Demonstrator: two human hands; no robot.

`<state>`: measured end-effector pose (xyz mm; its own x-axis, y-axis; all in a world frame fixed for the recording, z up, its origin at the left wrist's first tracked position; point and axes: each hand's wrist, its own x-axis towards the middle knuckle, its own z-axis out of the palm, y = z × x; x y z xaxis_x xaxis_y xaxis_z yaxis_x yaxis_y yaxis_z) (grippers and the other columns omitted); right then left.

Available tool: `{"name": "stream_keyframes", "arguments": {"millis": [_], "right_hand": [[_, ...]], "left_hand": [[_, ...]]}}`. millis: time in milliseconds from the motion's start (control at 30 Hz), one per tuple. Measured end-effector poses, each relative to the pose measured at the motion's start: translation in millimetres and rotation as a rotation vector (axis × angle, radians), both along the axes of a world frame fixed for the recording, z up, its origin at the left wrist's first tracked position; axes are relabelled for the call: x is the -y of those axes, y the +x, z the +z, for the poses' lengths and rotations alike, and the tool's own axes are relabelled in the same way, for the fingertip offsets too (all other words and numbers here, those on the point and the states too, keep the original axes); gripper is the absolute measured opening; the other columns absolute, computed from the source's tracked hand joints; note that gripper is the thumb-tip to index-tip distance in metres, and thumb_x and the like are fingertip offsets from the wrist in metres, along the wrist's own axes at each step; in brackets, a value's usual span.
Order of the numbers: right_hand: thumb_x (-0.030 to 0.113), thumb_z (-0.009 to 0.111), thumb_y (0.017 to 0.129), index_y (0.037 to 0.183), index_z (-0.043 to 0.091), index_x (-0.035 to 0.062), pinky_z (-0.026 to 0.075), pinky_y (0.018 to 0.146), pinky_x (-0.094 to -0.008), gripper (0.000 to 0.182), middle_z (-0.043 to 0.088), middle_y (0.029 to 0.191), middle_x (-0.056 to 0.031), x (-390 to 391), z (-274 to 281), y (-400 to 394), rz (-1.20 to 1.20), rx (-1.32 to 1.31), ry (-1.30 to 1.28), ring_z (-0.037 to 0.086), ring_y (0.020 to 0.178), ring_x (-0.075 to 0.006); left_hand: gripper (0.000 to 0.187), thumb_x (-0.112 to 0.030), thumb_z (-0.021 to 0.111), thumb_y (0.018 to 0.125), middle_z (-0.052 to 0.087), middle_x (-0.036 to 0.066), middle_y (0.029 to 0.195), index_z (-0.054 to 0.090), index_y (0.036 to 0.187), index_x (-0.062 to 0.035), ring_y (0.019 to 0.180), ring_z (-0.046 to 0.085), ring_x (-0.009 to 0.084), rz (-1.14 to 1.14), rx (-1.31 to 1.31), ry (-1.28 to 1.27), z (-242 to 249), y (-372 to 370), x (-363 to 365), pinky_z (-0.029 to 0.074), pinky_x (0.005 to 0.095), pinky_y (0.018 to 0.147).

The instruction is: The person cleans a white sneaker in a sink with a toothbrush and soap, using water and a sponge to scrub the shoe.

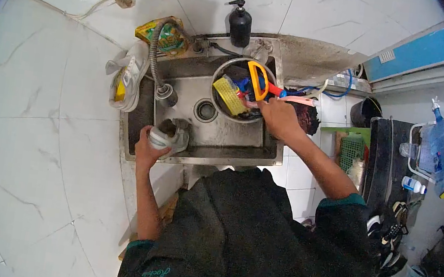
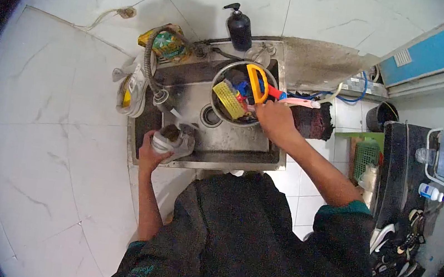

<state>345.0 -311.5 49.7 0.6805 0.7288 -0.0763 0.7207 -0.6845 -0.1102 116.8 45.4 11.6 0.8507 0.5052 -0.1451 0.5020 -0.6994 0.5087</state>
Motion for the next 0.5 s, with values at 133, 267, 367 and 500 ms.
{"name": "stream_keyframes", "arguments": {"millis": [133, 267, 367, 500], "right_hand": [[0.013, 0.06, 0.081, 0.1, 0.064, 0.0048, 0.054, 0.068, -0.0442, 0.022, 0.066, 0.086, -0.0169, 6, 4, 1, -0.043, -0.121, -0.044, 0.067, 0.079, -0.0329], [0.015, 0.059, 0.081, 0.103, 0.063, 0.0033, 0.052, 0.073, -0.0445, 0.025, 0.067, 0.087, -0.0166, 19, 55, -5, -0.132, -0.37, 0.163, 0.067, 0.081, -0.0317], [0.015, 0.057, 0.081, 0.103, 0.062, 0.0025, 0.051, 0.072, -0.0438, 0.026, 0.066, 0.084, -0.017, 3, 37, -28, -0.15, -0.615, 0.374, 0.066, 0.078, -0.0332], [0.022, 0.054, 0.084, 0.104, 0.058, -0.0017, 0.048, 0.075, -0.0523, 0.031, 0.065, 0.083, -0.0256, -59, -15, -79, -0.104, -0.877, 0.345, 0.064, 0.081, -0.0432]], "left_hand": [[0.087, -0.026, 0.09, 0.053, 0.066, 0.016, 0.11, 0.046, 0.127, -0.0105, 0.101, 0.065, 0.0332, -0.018, 0.108, -0.119, 18, 0, 9, 0.053, 0.0412, 0.086], [0.084, -0.024, 0.089, 0.054, 0.065, 0.015, 0.111, 0.048, 0.127, -0.0107, 0.103, 0.065, 0.0308, 0.0, 0.202, -0.109, 3, -12, -1, 0.052, 0.0405, 0.087], [0.081, -0.022, 0.087, 0.053, 0.065, 0.014, 0.113, 0.051, 0.125, -0.0105, 0.103, 0.064, 0.0308, 0.014, 0.236, -0.18, 5, -12, 2, 0.052, 0.0402, 0.088], [0.082, -0.021, 0.087, 0.053, 0.063, 0.015, 0.116, 0.051, 0.125, -0.0094, 0.106, 0.063, 0.0327, 0.026, 0.176, -0.211, -10, -14, -10, 0.05, 0.0403, 0.09]]}}
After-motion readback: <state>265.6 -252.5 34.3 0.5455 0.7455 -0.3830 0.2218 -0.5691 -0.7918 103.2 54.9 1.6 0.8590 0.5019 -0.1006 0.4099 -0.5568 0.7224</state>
